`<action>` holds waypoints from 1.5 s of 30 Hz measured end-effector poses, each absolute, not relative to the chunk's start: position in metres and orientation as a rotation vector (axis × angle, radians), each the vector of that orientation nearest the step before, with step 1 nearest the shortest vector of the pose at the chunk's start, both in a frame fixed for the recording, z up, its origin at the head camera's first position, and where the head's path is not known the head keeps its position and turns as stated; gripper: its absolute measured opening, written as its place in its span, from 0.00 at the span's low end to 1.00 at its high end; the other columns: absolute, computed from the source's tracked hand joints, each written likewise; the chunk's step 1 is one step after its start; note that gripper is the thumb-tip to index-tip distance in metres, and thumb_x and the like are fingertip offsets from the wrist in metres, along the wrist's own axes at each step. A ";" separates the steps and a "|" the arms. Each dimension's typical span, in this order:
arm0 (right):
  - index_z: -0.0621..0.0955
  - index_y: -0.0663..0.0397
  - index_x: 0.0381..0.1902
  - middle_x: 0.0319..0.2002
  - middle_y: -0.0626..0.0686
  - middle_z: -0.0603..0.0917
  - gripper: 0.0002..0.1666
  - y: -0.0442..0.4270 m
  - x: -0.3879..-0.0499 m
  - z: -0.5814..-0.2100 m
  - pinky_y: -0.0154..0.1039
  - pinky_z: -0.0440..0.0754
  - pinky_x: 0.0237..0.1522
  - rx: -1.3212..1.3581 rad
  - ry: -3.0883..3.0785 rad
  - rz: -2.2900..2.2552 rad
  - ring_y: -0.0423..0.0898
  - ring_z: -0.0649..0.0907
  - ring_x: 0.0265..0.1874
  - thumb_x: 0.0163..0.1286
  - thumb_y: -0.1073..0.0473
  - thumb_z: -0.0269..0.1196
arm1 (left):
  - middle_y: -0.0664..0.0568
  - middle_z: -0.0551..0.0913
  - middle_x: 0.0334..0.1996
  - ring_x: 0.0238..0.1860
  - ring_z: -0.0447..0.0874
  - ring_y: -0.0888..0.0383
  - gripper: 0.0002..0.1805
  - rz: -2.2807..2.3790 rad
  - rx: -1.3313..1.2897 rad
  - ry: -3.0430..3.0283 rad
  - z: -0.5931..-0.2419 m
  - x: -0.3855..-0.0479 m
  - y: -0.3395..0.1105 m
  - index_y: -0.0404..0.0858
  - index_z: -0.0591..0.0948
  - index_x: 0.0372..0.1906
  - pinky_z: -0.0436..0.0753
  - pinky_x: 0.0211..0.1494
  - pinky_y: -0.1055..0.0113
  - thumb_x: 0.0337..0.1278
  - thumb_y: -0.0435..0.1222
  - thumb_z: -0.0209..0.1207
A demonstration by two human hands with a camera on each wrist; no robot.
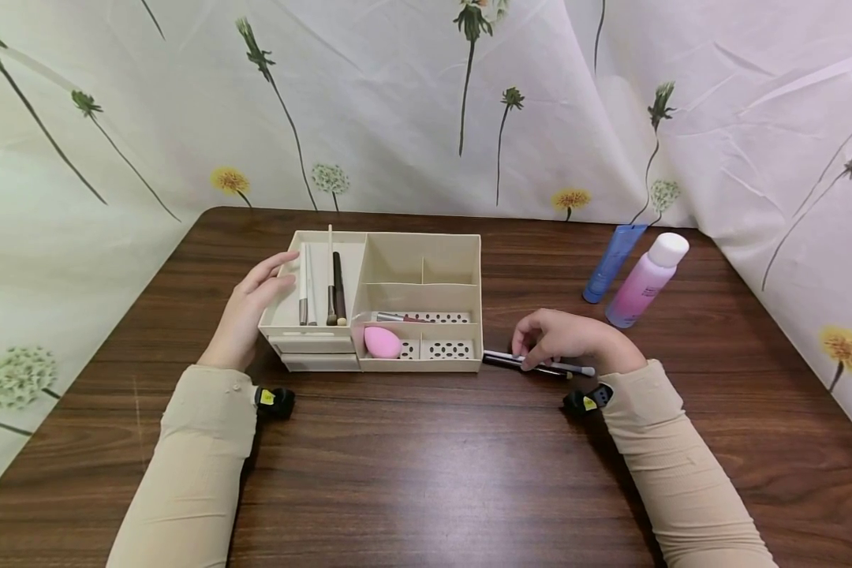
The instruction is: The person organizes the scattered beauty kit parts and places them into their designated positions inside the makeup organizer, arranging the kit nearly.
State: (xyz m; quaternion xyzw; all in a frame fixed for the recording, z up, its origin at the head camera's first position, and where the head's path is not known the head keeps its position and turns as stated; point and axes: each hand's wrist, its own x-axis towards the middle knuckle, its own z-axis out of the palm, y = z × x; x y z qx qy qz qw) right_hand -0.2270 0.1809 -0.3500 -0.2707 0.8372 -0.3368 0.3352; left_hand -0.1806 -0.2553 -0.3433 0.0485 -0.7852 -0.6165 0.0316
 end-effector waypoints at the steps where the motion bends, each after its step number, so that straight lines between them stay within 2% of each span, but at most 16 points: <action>1: 0.81 0.65 0.35 0.24 0.45 0.76 0.08 0.181 -0.227 -0.350 0.31 0.70 0.22 -0.709 2.184 -0.879 0.37 0.72 0.20 0.56 0.70 0.69 | 0.53 0.55 0.79 0.77 0.49 0.56 0.26 -1.898 0.149 -2.418 -0.343 -0.181 -0.255 0.53 0.70 0.72 0.49 0.79 0.51 0.71 0.48 0.53; 11: 0.83 0.66 0.34 0.23 0.45 0.77 0.06 0.180 -0.225 -0.350 0.30 0.68 0.23 -0.719 2.176 -0.916 0.36 0.71 0.20 0.57 0.71 0.67 | 0.53 0.54 0.79 0.79 0.47 0.54 0.26 -1.897 0.142 -2.425 -0.344 -0.181 -0.256 0.53 0.70 0.72 0.47 0.79 0.49 0.71 0.48 0.52; 25: 0.85 0.66 0.40 0.22 0.46 0.77 0.08 0.181 -0.222 -0.345 0.31 0.69 0.22 -0.679 2.144 -0.986 0.38 0.71 0.18 0.63 0.72 0.62 | 0.52 0.54 0.79 0.78 0.48 0.55 0.26 -1.904 0.134 -2.416 -0.344 -0.181 -0.255 0.54 0.70 0.71 0.48 0.79 0.50 0.71 0.48 0.53; 34: 0.85 0.65 0.42 0.23 0.49 0.77 0.08 0.180 -0.220 -0.336 0.30 0.70 0.24 -0.722 2.245 -1.010 0.37 0.71 0.20 0.66 0.69 0.62 | 0.52 0.54 0.79 0.79 0.47 0.55 0.25 -1.911 0.132 -2.401 -0.343 -0.181 -0.255 0.54 0.71 0.71 0.47 0.80 0.51 0.71 0.47 0.53; 43: 0.86 0.61 0.44 0.34 0.60 0.83 0.09 0.179 -0.220 -0.334 0.33 0.74 0.30 -0.792 2.423 -1.082 0.40 0.75 0.26 0.69 0.63 0.63 | 0.52 0.54 0.79 0.79 0.46 0.56 0.25 -1.930 0.141 -2.386 -0.342 -0.180 -0.254 0.55 0.72 0.70 0.47 0.80 0.51 0.70 0.47 0.54; 45: 0.86 0.61 0.44 0.32 0.60 0.83 0.10 0.178 -0.219 -0.333 0.33 0.74 0.30 -0.768 2.435 -1.113 0.40 0.75 0.26 0.70 0.62 0.63 | 0.52 0.54 0.79 0.79 0.46 0.55 0.25 -1.924 0.140 -2.390 -0.342 -0.179 -0.254 0.55 0.72 0.70 0.46 0.80 0.51 0.70 0.47 0.54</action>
